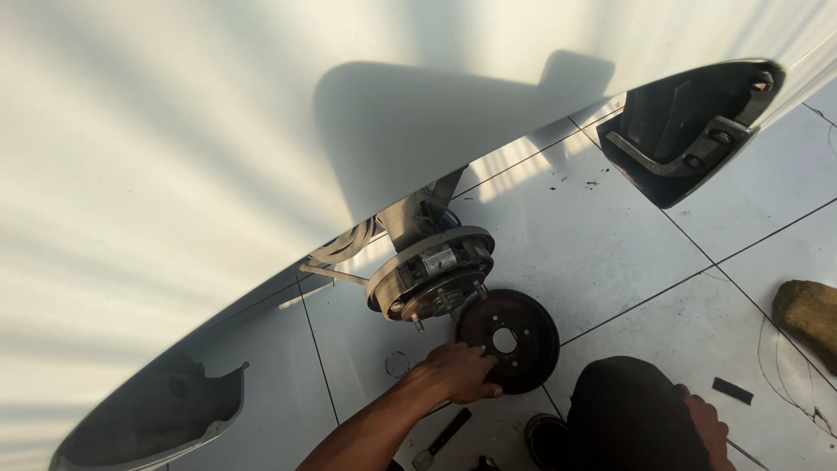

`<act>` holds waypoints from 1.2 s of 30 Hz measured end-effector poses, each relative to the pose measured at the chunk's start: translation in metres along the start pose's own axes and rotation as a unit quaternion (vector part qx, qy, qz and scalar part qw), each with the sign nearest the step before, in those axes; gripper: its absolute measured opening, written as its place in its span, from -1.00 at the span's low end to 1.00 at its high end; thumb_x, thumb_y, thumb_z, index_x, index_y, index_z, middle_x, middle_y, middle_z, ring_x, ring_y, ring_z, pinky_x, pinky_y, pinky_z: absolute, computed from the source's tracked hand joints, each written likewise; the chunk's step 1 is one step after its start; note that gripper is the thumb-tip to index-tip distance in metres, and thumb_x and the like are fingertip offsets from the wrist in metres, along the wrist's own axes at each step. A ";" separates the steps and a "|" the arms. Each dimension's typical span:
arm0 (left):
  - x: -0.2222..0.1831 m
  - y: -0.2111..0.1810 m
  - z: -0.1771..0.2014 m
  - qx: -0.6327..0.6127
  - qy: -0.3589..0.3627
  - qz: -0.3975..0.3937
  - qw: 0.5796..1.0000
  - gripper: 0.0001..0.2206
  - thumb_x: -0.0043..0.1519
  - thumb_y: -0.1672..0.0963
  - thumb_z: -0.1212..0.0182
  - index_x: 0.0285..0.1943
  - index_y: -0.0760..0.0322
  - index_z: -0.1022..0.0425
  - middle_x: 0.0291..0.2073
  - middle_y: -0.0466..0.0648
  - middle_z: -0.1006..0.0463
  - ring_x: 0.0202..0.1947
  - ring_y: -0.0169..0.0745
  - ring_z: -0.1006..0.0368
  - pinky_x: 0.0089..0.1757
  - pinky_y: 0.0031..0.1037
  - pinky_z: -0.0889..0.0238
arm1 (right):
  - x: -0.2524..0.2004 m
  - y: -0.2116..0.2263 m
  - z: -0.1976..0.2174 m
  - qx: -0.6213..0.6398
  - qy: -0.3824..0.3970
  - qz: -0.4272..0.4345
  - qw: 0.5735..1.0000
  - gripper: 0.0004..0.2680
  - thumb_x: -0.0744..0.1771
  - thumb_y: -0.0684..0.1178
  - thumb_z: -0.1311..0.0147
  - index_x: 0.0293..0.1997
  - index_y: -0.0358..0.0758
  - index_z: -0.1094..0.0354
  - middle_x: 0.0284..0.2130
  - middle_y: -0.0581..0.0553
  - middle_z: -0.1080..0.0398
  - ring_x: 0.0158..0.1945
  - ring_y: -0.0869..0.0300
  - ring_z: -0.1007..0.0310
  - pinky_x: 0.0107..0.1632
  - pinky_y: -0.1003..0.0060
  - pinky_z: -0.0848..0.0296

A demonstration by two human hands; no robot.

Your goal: The person kneels at a jacked-up car's rear wheel hub and services the drum brake. They apply grease from a small can onto the hub with their fingers, wipe parts with a rag, use a screwdriver-like tool on the brake assembly, then lift the brake drum and fit it onto the wheel studs, adjusting and pressing it into place.

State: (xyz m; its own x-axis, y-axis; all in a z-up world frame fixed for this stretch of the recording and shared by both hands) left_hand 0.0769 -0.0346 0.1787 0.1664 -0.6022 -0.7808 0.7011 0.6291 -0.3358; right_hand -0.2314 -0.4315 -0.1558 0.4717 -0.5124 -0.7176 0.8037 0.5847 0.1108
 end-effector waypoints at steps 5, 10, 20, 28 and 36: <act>-0.003 0.009 0.002 -0.004 0.000 0.023 1.000 -0.34 0.31 -0.20 0.03 0.51 0.13 -0.23 0.29 0.15 -0.37 0.21 0.19 -0.39 0.07 -0.03 -0.35 | -0.018 0.026 0.021 -0.196 -0.219 0.038 0.955 -0.62 0.42 0.13 0.17 0.45 0.01 -0.17 0.12 -0.02 -0.38 0.17 0.08 -0.39 0.06 0.07 -0.43; -0.017 0.014 0.021 -0.050 -0.013 0.030 0.998 -0.38 0.31 -0.18 0.03 0.48 0.11 -0.26 0.23 0.12 -0.44 0.16 0.15 -0.44 0.05 -0.05 -0.36 | -0.071 0.175 0.226 0.092 -0.118 0.096 0.984 -0.63 0.40 0.22 0.01 0.23 -0.20 -0.40 -0.04 -0.23 -0.57 0.02 -0.03 -0.61 0.08 0.03 -0.52; -0.017 0.032 0.023 -0.085 -0.013 0.062 0.994 -0.43 0.30 -0.17 0.00 0.39 0.11 -0.35 0.16 0.07 -0.54 0.20 0.09 -0.43 0.10 -0.05 -0.31 | -0.216 0.408 0.175 -0.365 0.088 0.298 0.878 -0.50 0.33 0.48 -0.01 0.11 -0.16 -0.41 0.05 -0.12 -0.52 0.21 0.05 -0.47 0.14 0.11 -0.46; -0.056 0.041 0.011 -0.127 -0.004 0.072 0.989 -0.39 0.29 -0.16 0.03 0.52 0.00 -0.21 0.32 0.07 -0.42 0.31 0.10 -0.33 0.20 -0.07 -0.20 | -0.178 0.379 -0.048 -0.453 -0.087 0.422 0.781 -0.56 0.34 0.26 -0.13 0.12 -0.40 -0.38 0.03 -0.35 -0.34 0.12 -0.17 -0.28 0.15 -0.12 -0.24; -0.088 0.060 -0.007 -0.139 0.010 0.128 0.982 -0.33 0.30 -0.22 0.10 0.55 0.05 -0.16 0.41 0.04 -0.30 0.42 0.03 -0.18 0.28 -0.10 -0.08 | -0.034 0.350 -0.136 -0.359 -0.221 0.607 0.674 -0.74 0.34 0.00 -0.05 0.00 -0.44 -0.40 -0.02 -0.43 -0.43 0.07 -0.27 -0.42 0.08 -0.50 -0.33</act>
State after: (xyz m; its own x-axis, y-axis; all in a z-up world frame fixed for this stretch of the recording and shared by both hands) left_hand 0.1002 0.0596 0.2235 0.2965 -0.3981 -0.8681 0.4208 0.8705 -0.2555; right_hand -0.0155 -0.1240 -0.1860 0.8129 0.5729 -0.1049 -0.5793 0.8140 -0.0429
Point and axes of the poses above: each hand's wrist, its own x-axis towards the middle knuckle, its own z-axis out of the back of the hand, y = z × x, the point moved 3 cm from there along x, towards the middle knuckle
